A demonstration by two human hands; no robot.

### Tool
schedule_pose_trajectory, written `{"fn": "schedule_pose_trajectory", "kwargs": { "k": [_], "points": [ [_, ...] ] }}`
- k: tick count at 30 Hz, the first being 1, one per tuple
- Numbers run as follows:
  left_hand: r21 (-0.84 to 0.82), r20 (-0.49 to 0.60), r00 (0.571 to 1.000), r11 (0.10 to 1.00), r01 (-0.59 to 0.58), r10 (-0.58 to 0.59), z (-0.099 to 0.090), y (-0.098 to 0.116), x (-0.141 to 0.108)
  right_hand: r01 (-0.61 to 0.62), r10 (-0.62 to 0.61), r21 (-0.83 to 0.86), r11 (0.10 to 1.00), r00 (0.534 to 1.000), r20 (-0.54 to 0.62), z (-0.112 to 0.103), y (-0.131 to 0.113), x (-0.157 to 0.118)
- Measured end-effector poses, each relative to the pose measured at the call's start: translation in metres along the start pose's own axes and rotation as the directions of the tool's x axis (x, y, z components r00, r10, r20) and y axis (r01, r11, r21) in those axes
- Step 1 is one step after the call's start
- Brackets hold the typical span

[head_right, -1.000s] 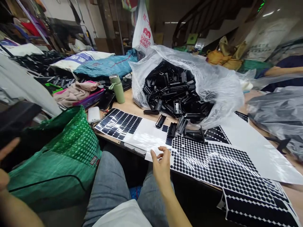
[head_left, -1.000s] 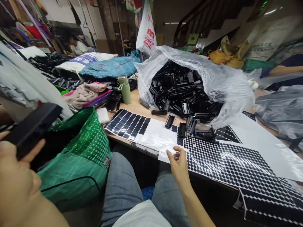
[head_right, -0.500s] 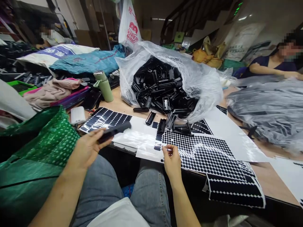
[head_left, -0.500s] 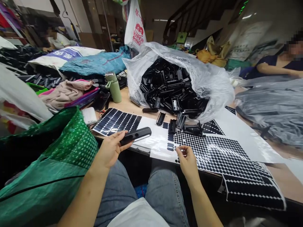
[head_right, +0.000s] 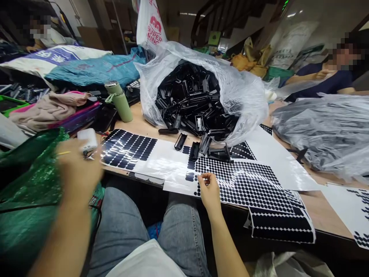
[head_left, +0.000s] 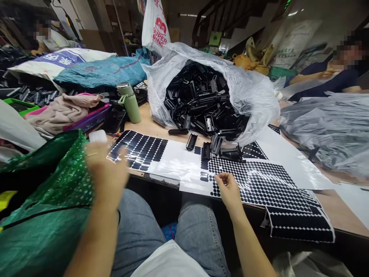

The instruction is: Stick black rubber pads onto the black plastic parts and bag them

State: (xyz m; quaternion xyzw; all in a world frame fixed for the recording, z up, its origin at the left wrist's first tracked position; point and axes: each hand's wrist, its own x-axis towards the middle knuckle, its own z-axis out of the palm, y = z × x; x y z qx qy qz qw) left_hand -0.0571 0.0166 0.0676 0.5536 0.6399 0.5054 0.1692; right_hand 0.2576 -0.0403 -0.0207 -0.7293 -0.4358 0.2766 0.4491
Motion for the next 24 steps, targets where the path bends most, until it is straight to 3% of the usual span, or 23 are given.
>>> {"fn": "schedule_pose_trajectory", "kwargs": {
  "k": [1, 2, 3, 5, 7, 9, 11, 13, 16, 18, 20, 22, 24],
  "points": [
    [0.119, -0.022, 0.994, 0.987, -0.104, 0.107, 0.034, 0.007, 0.005, 0.004, -0.004, -0.02, 1.0, 1.0, -0.001, 0.0, -0.002, 0.0],
    [0.158, 0.116, 0.973, 0.964, -0.215, 0.198, 0.072, 0.014, 0.008, 0.008, -0.008, -0.051, 0.999, 1.0, -0.003, 0.0, -0.003, 0.0],
    [0.133, 0.293, 0.921, 0.942, -0.307, 0.258, 0.11, 0.02, 0.011, 0.013, -0.013, -0.092, 0.996, 1.0, 0.004, 0.0, -0.004, -0.001],
    [0.083, 0.514, 0.819, 0.936, -0.342, 0.254, 0.178, 0.027, 0.013, 0.029, -0.021, -0.193, 0.981, 0.999, 0.045, -0.001, -0.003, -0.002],
    [0.07, 0.56, 0.8, 0.949, -0.306, 0.217, 0.223, 0.028, 0.013, 0.056, -0.033, -0.293, 0.954, 0.996, 0.083, 0.001, 0.001, -0.002],
    [0.076, 0.559, 0.813, 0.967, -0.245, 0.162, 0.243, 0.022, 0.014, 0.104, -0.077, -0.367, 0.924, 0.993, 0.086, 0.007, 0.005, 0.0],
    [0.074, 0.556, 0.823, 0.98, -0.184, 0.112, 0.245, 0.015, 0.017, 0.155, -0.138, -0.411, 0.898, 0.988, 0.071, 0.015, 0.01, 0.005],
    [0.056, 0.552, 0.831, 0.99, -0.126, 0.074, 0.234, 0.008, 0.018, 0.18, -0.17, -0.429, 0.885, 0.984, 0.062, 0.023, 0.014, 0.014],
    [0.014, 0.565, 0.825, 1.0, -0.017, 0.006, 0.206, 0.002, 0.012, 0.17, -0.157, -0.427, 0.888, 0.985, 0.066, 0.029, 0.018, 0.025],
    [-0.021, 0.606, 0.794, 0.997, 0.073, -0.045, 0.182, 0.0, 0.002, 0.172, -0.153, -0.425, 0.889, 0.985, 0.078, 0.027, 0.017, 0.028],
    [-0.091, 0.696, 0.698, 0.943, 0.32, -0.17, 0.159, -0.001, -0.01, 0.172, -0.146, -0.405, 0.898, 0.985, 0.094, 0.023, 0.01, 0.027],
    [-0.112, 0.796, 0.51, 0.748, 0.654, -0.327, 0.14, -0.001, -0.02, 0.151, -0.115, -0.315, 0.937, 0.985, 0.13, 0.019, -0.004, 0.021],
    [-0.072, 0.847, 0.323, 0.512, 0.856, -0.422, 0.127, 0.002, -0.028, 0.125, -0.096, -0.151, 0.981, 0.978, 0.185, 0.018, -0.022, 0.011]
  ]
}}
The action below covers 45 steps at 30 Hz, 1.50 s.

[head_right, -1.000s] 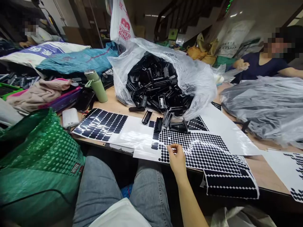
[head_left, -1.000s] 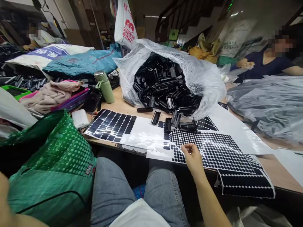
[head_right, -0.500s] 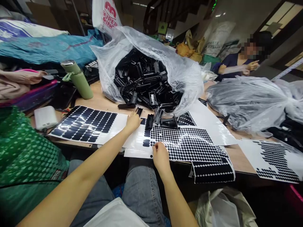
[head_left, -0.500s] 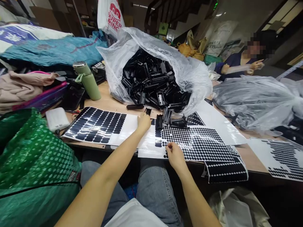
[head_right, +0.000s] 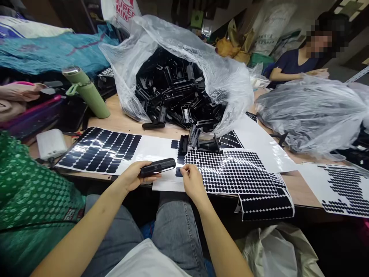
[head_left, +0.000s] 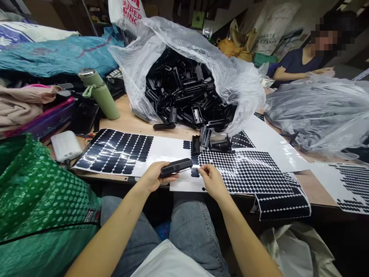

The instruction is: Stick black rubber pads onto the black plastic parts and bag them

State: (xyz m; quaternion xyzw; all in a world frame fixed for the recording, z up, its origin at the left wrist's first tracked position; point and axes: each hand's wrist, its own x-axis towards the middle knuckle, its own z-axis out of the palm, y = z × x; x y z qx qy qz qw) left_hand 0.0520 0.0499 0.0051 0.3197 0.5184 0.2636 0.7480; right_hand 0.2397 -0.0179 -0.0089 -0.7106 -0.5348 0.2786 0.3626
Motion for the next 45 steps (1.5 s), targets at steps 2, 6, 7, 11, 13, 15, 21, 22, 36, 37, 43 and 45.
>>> {"fn": "schedule_pose_trajectory", "kwargs": {
  "k": [2, 6, 7, 11, 13, 15, 21, 22, 36, 37, 43, 45],
  "points": [
    [-0.073, 0.007, 0.997, 0.994, 0.078, -0.078, 0.002, -0.003, -0.01, 0.042, -0.049, 0.146, 0.988, 0.998, 0.044, 0.003, -0.021, -0.007],
    [-0.109, 0.042, 0.997, 0.992, 0.063, -0.059, 0.01, -0.006, -0.02, 0.091, -0.105, 0.201, 0.975, 0.993, 0.059, 0.014, -0.049, -0.018],
    [-0.11, 0.047, 0.998, 0.993, 0.048, -0.043, 0.012, -0.007, -0.022, 0.075, -0.087, 0.19, 0.979, 0.995, 0.056, 0.017, -0.051, -0.019],
    [-0.119, 0.034, 0.999, 0.993, 0.0, 0.004, 0.016, -0.009, -0.027, 0.038, -0.043, 0.159, 0.987, 0.999, 0.031, 0.019, -0.052, -0.021],
    [-0.124, 0.025, 1.0, 0.992, -0.011, 0.014, 0.018, -0.01, -0.028, 0.048, -0.052, 0.155, 0.987, 0.998, 0.023, 0.018, -0.05, -0.023],
    [-0.124, 0.025, 1.0, 0.992, -0.014, 0.017, 0.019, -0.012, -0.028, 0.057, -0.061, 0.153, 0.987, 0.998, 0.022, 0.018, -0.05, -0.025],
    [-0.126, 0.015, 1.0, 0.992, 0.0, 0.001, 0.019, -0.017, -0.025, 0.088, -0.088, 0.105, 0.991, 0.996, -0.004, 0.02, -0.043, -0.024],
    [-0.125, 0.008, 1.0, 0.992, -0.001, 0.002, 0.017, -0.017, -0.023, 0.089, -0.087, 0.087, 0.992, 0.996, -0.034, 0.02, -0.037, -0.021],
    [-0.11, -0.161, 0.986, 0.993, -0.052, 0.034, -0.006, -0.024, 0.008, -0.077, -0.006, -0.32, 0.944, 0.968, -0.252, 0.037, 0.023, 0.015],
    [-0.113, -0.159, 0.987, 0.992, -0.054, 0.035, -0.006, -0.025, 0.009, -0.086, 0.002, -0.332, 0.939, 0.969, -0.248, 0.036, 0.021, 0.014],
    [-0.106, -0.15, 0.988, 0.992, -0.063, 0.047, -0.007, -0.026, 0.009, -0.12, 0.067, -0.313, 0.942, 0.982, -0.176, 0.033, 0.006, 0.004],
    [-0.119, -0.145, 0.989, 0.992, -0.033, 0.015, -0.008, -0.024, 0.008, -0.072, 0.034, -0.242, 0.968, 0.986, -0.161, 0.027, -0.001, -0.003]
  ]
}}
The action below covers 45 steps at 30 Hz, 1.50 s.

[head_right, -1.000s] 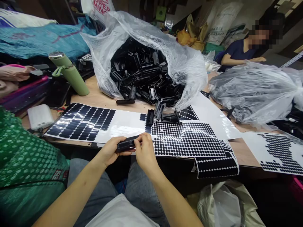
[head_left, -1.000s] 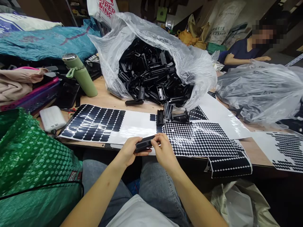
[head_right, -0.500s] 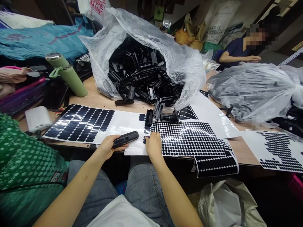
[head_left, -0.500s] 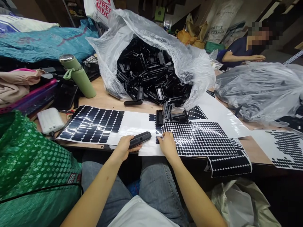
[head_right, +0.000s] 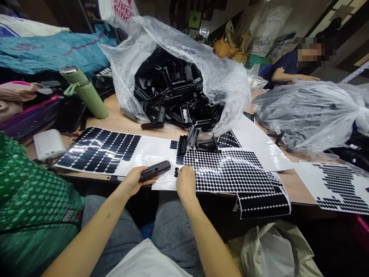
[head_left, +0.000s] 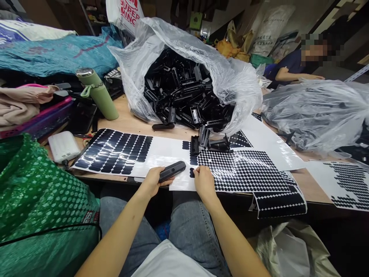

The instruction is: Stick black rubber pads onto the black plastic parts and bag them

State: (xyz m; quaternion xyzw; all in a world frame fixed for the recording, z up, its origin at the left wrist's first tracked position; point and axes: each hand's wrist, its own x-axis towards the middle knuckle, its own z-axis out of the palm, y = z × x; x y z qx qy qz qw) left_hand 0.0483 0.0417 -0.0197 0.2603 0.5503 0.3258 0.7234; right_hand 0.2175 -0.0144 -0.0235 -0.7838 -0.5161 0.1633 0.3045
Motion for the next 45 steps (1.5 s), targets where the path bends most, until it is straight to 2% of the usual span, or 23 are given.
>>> {"fn": "schedule_pose_trajectory", "kwargs": {
  "k": [2, 4, 6, 9, 12, 19, 29, 38, 45],
  "points": [
    [-0.016, 0.018, 0.998, 0.998, 0.063, -0.063, 0.0, 0.004, -0.003, 0.026, -0.031, 0.129, 0.991, 0.999, 0.035, -0.012, -0.007, -0.005],
    [-0.03, 0.064, 0.991, 0.992, 0.122, -0.12, 0.002, 0.009, -0.008, 0.025, -0.067, 0.285, 0.958, 0.988, 0.137, -0.025, -0.017, -0.01],
    [-0.034, 0.125, 0.981, 0.987, 0.155, -0.149, 0.006, 0.014, -0.015, 0.031, -0.142, 0.401, 0.916, 0.957, 0.251, -0.036, -0.029, -0.012],
    [-0.015, 0.195, 0.97, 0.988, 0.153, -0.147, 0.013, 0.018, -0.028, 0.073, -0.257, 0.462, 0.884, 0.901, 0.349, -0.044, -0.046, -0.014],
    [-0.002, 0.204, 0.975, 0.995, 0.096, -0.093, 0.019, 0.018, -0.036, 0.061, -0.261, 0.446, 0.893, 0.878, 0.402, -0.044, -0.055, -0.016],
    [0.017, 0.253, 0.967, 1.0, 0.023, -0.027, 0.021, 0.012, -0.04, 0.02, -0.196, 0.399, 0.917, 0.893, 0.404, -0.04, -0.053, -0.019],
    [0.019, 0.249, 0.968, 1.0, 0.013, -0.017, 0.024, 0.009, -0.041, 0.036, -0.191, 0.392, 0.919, 0.912, 0.364, -0.038, -0.051, -0.022],
    [0.025, 0.243, 0.97, 1.0, 0.006, -0.012, 0.024, 0.006, -0.041, -0.006, -0.174, 0.406, 0.914, 0.897, 0.406, -0.039, -0.046, -0.021],
    [0.033, 0.241, 0.97, 0.999, -0.012, 0.004, 0.026, 0.006, -0.041, 0.018, -0.18, 0.398, 0.917, 0.91, 0.373, -0.038, -0.048, -0.023]
  ]
}}
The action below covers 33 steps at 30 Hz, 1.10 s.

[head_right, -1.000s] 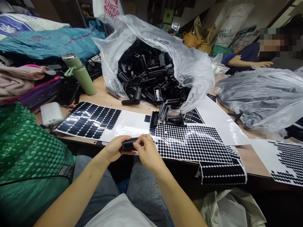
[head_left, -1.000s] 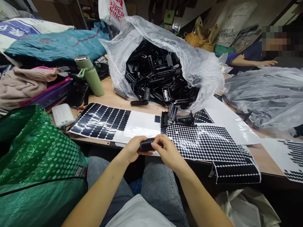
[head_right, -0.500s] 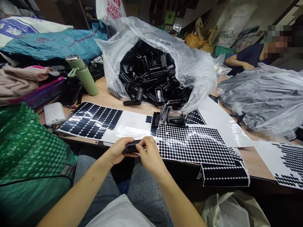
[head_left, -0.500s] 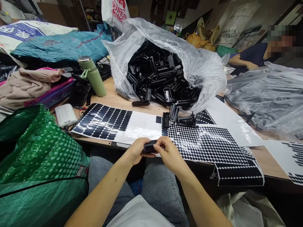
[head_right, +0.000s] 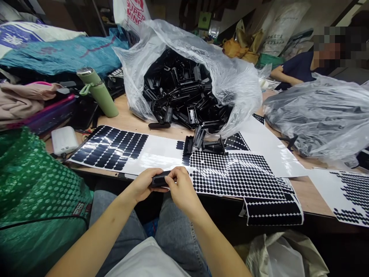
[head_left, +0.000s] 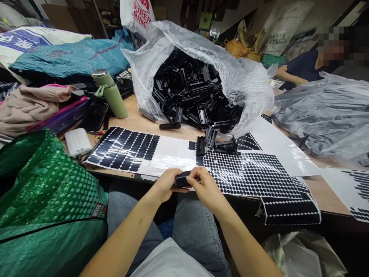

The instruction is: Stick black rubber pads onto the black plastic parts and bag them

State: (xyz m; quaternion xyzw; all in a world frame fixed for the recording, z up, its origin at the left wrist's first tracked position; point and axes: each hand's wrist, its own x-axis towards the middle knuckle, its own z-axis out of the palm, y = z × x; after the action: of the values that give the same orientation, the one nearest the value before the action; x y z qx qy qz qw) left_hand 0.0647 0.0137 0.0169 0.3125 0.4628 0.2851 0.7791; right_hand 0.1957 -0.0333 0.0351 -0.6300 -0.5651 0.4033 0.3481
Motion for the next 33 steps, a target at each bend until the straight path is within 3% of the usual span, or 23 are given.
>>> {"fn": "schedule_pose_trajectory", "kwargs": {
  "k": [13, 16, 19, 21, 22, 23, 24, 25, 26, 28, 30, 33],
  "points": [
    [-0.019, -0.012, 1.0, 1.0, -0.014, 0.014, 0.003, 0.0, -0.002, 0.041, -0.048, -0.075, 0.996, 0.995, -0.093, 0.01, 0.0, -0.003],
    [-0.002, -0.008, 0.999, 0.999, -0.045, 0.045, 0.003, -0.002, -0.004, 0.08, -0.105, -0.116, 0.99, 0.969, -0.223, 0.018, 0.007, 0.0],
    [0.13, 0.023, 0.992, 0.983, -0.129, 0.127, -0.004, 0.008, 0.004, 0.03, -0.084, -0.145, 0.989, 0.921, -0.381, 0.021, 0.02, 0.006],
    [0.342, -0.06, 0.941, 0.892, -0.294, 0.333, -0.016, 0.027, 0.022, -0.028, -0.026, -0.125, 0.992, 0.913, -0.408, 0.017, 0.029, 0.009],
    [0.487, -0.124, 0.864, 0.788, -0.376, 0.489, -0.024, 0.039, 0.035, -0.051, 0.004, -0.108, 0.993, 0.918, -0.397, 0.015, 0.033, 0.01],
    [0.662, -0.17, 0.74, 0.632, -0.403, 0.651, -0.033, 0.054, 0.05, -0.07, 0.031, -0.089, 0.994, 0.924, -0.381, 0.012, 0.036, 0.01],
    [0.809, -0.185, 0.605, 0.47, -0.354, 0.774, -0.042, 0.069, 0.068, -0.083, 0.051, -0.072, 0.994, 0.93, -0.364, 0.009, 0.038, 0.009],
    [0.905, -0.154, 0.523, 0.332, -0.266, 0.838, -0.051, 0.083, 0.086, -0.091, 0.065, -0.059, 0.994, 0.935, -0.35, 0.006, 0.04, 0.009],
    [0.958, -0.1, 0.531, 0.226, -0.178, 0.842, -0.058, 0.096, 0.103, -0.098, 0.074, -0.052, 0.994, 0.937, -0.341, 0.004, 0.042, 0.008],
    [0.979, -0.052, 0.582, 0.157, -0.132, 0.811, -0.068, 0.113, 0.135, -0.111, 0.089, -0.047, 0.993, 0.936, -0.341, 0.0, 0.044, 0.008],
    [0.984, -0.028, 0.645, 0.136, -0.119, 0.764, -0.072, 0.12, 0.159, -0.137, 0.114, -0.043, 0.99, 0.931, -0.348, -0.004, 0.047, 0.01],
    [0.993, -0.031, 0.685, 0.101, -0.062, 0.728, -0.072, 0.117, 0.179, -0.182, 0.163, -0.022, 0.983, 0.921, -0.353, -0.015, 0.053, 0.015]
  ]
}}
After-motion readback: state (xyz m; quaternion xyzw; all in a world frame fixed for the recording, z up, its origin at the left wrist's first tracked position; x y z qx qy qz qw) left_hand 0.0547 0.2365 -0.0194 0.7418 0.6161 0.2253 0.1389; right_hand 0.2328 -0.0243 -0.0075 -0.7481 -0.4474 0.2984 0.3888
